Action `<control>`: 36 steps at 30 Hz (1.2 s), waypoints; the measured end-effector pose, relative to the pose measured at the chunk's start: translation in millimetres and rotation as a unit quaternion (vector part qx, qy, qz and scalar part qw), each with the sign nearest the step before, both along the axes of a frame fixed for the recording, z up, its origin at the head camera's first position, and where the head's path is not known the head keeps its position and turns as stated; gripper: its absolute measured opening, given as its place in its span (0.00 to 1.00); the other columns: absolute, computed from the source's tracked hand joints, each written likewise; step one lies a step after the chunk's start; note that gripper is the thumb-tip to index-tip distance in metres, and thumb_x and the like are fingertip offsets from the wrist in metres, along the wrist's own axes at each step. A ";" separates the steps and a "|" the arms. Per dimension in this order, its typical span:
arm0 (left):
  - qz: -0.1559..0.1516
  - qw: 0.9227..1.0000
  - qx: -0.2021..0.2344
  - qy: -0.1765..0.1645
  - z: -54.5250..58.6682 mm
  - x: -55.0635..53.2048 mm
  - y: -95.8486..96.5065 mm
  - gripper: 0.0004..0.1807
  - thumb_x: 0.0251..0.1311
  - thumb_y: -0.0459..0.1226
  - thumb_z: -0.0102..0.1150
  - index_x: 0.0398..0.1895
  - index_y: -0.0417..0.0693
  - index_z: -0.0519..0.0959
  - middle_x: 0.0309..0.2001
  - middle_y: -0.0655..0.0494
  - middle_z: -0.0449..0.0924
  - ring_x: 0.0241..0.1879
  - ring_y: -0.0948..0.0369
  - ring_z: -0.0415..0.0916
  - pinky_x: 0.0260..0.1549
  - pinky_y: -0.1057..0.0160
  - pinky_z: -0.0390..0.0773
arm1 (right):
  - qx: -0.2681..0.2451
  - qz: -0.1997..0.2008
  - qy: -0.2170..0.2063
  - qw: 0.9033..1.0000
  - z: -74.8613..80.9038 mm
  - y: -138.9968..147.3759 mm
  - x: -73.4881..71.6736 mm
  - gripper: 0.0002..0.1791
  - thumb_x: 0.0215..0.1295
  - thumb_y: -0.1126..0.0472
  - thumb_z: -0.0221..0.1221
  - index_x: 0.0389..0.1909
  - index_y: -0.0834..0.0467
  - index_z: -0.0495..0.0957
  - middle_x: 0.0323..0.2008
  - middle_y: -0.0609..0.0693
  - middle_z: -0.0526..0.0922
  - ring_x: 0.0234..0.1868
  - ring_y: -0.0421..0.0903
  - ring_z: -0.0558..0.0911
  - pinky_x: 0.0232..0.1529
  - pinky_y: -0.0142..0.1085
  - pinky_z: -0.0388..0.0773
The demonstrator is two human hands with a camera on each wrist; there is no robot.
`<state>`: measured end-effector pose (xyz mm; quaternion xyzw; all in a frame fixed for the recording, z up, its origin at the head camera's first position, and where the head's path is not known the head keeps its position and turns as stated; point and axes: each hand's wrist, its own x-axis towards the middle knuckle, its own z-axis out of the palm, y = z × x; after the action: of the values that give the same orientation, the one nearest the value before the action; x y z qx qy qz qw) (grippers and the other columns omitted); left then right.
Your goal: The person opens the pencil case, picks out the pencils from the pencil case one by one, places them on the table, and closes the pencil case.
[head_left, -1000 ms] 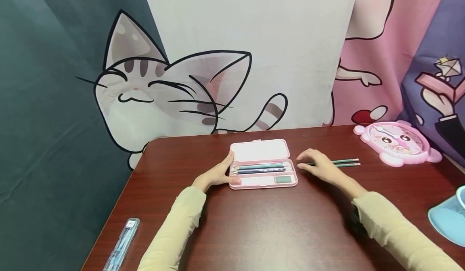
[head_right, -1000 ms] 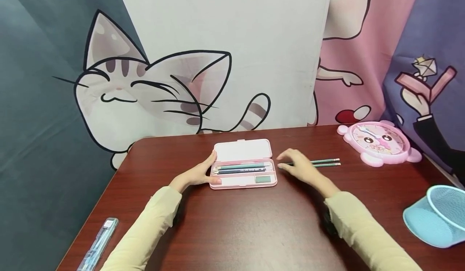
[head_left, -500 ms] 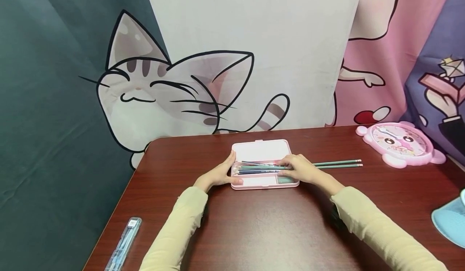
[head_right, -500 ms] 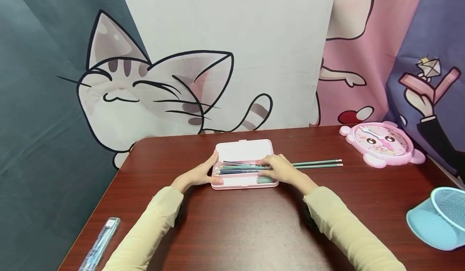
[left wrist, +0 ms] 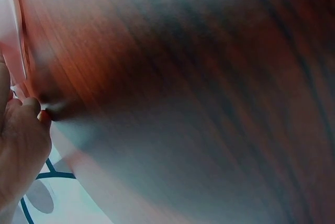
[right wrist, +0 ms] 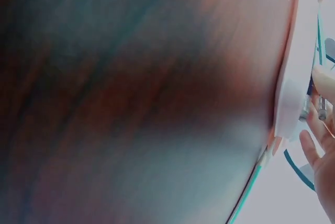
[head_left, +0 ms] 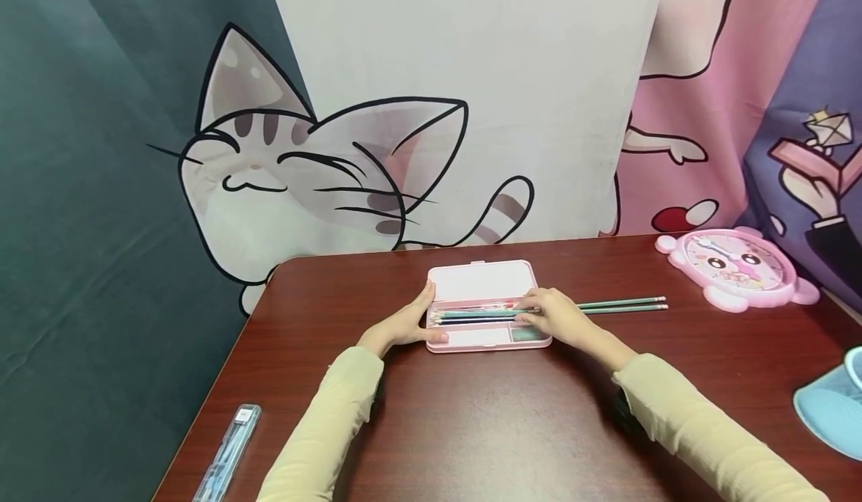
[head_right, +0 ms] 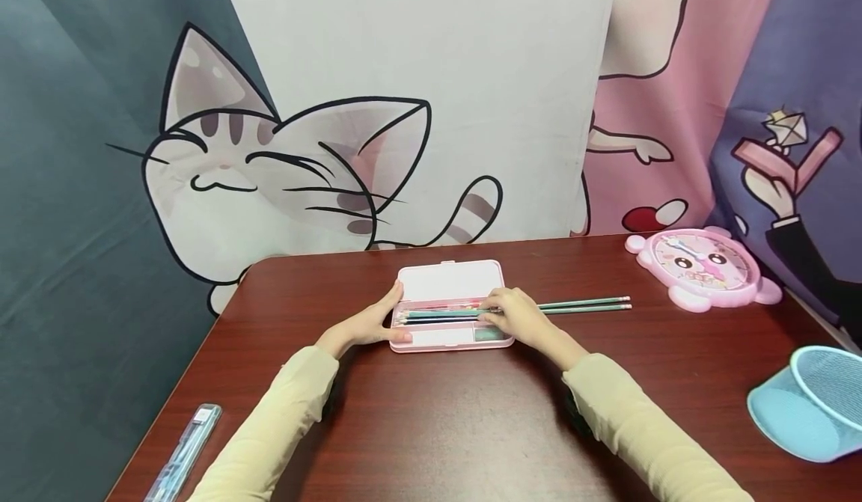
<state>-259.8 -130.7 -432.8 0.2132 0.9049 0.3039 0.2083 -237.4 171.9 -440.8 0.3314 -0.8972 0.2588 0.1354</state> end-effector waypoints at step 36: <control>0.001 1.000 0.013 -0.001 -4.3 -2.9 -1.9 0.60 0.47 0.49 0.67 0.72 0.45 0.33 0.73 0.52 0.27 0.72 0.58 0.31 0.69 0.55 0.42 | 0.007 -0.124 0.081 0.989 -7.5 174.4 28.4 0.10 0.34 0.70 0.70 0.22 0.58 0.83 0.23 0.46 0.79 0.27 0.35 0.76 0.33 0.19 0.66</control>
<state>-262.7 -132.6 -437.0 0.2145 0.9010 0.3160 0.2057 -209.0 346.3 -448.3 0.2380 -0.9191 0.2062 0.2368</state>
